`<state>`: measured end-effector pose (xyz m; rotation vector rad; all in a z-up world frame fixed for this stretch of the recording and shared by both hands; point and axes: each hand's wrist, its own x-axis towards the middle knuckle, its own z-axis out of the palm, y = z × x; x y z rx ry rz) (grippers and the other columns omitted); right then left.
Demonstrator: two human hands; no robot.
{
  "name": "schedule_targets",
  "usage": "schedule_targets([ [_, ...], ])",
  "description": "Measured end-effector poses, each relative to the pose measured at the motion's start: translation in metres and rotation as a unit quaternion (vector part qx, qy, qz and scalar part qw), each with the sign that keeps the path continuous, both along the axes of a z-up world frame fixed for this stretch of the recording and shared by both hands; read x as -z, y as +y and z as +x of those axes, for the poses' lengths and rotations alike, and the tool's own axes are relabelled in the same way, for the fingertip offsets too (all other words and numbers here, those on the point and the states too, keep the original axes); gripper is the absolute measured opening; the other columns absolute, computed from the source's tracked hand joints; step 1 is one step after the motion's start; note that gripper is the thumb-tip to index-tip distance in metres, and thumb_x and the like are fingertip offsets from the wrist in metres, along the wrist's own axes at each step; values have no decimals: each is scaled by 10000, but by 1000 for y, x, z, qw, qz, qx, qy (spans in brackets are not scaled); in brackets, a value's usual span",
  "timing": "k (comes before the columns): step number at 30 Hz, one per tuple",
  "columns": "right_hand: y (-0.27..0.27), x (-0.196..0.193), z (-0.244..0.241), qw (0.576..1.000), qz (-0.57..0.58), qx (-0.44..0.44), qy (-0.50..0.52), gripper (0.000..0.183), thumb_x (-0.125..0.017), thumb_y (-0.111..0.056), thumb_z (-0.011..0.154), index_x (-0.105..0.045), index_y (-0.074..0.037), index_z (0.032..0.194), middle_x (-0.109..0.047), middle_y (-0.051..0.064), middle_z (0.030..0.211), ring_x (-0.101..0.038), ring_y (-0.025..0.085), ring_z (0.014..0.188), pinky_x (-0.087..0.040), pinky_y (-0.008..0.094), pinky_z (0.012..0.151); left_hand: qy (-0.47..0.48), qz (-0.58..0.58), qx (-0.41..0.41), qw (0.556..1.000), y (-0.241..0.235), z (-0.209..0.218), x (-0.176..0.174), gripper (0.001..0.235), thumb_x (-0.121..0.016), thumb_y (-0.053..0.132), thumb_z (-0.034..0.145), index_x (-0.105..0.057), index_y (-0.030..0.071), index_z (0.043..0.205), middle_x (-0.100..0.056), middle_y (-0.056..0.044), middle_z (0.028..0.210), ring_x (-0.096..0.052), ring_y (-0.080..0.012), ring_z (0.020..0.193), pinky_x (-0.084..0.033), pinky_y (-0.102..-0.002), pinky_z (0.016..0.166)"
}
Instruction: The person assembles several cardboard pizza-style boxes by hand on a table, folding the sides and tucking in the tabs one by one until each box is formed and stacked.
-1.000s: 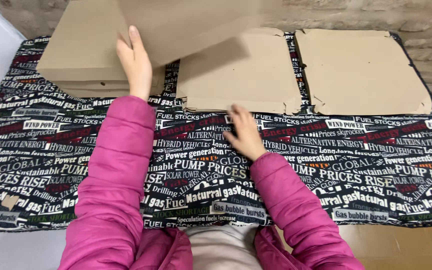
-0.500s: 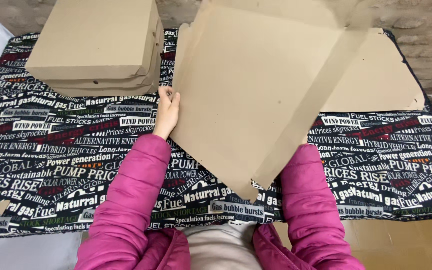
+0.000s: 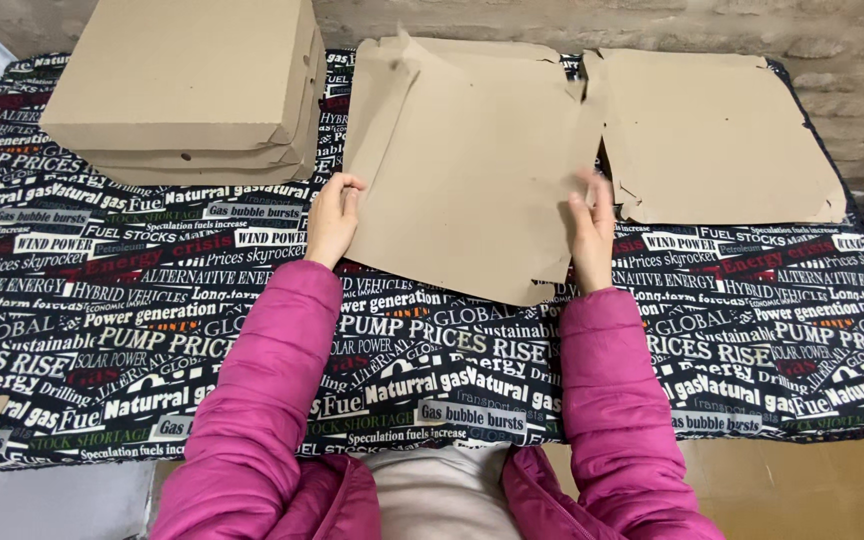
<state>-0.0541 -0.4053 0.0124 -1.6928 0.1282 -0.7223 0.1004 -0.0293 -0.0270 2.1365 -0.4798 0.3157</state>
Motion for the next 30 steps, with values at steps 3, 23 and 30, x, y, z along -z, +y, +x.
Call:
schedule_targets([
  [3,-3,0,2,992,42,-110,52,247,-572,-132,1041,-793,-33,1090,-761,175,1064,-726,264,1134,-524,393,1093,22,-50,24,998,9,9,5,278,-634,91,1044,-663,184,1304,-729,-116,1314,-656,-358,1299,-506,-488,1100],
  [23,62,16,-10,942,68,-325,53,786,-689,44,752,-528,20,1522,-602,156,1370,-674,210,1110,-665,340,820,-114,-23,201,973,-55,-111,-26,188,-822,160,969,-800,230,1142,-750,58,1208,-725,-199,1174,-566,-387,1043],
  [30,61,19,-2,972,-106,-200,57,423,-675,0,1012,-720,-103,1420,-796,159,932,-783,202,789,-637,320,671,-109,-69,181,975,-42,-103,-23,109,-610,142,1118,-679,98,1190,-752,-74,1114,-748,-299,1042,-609,-413,915],
])
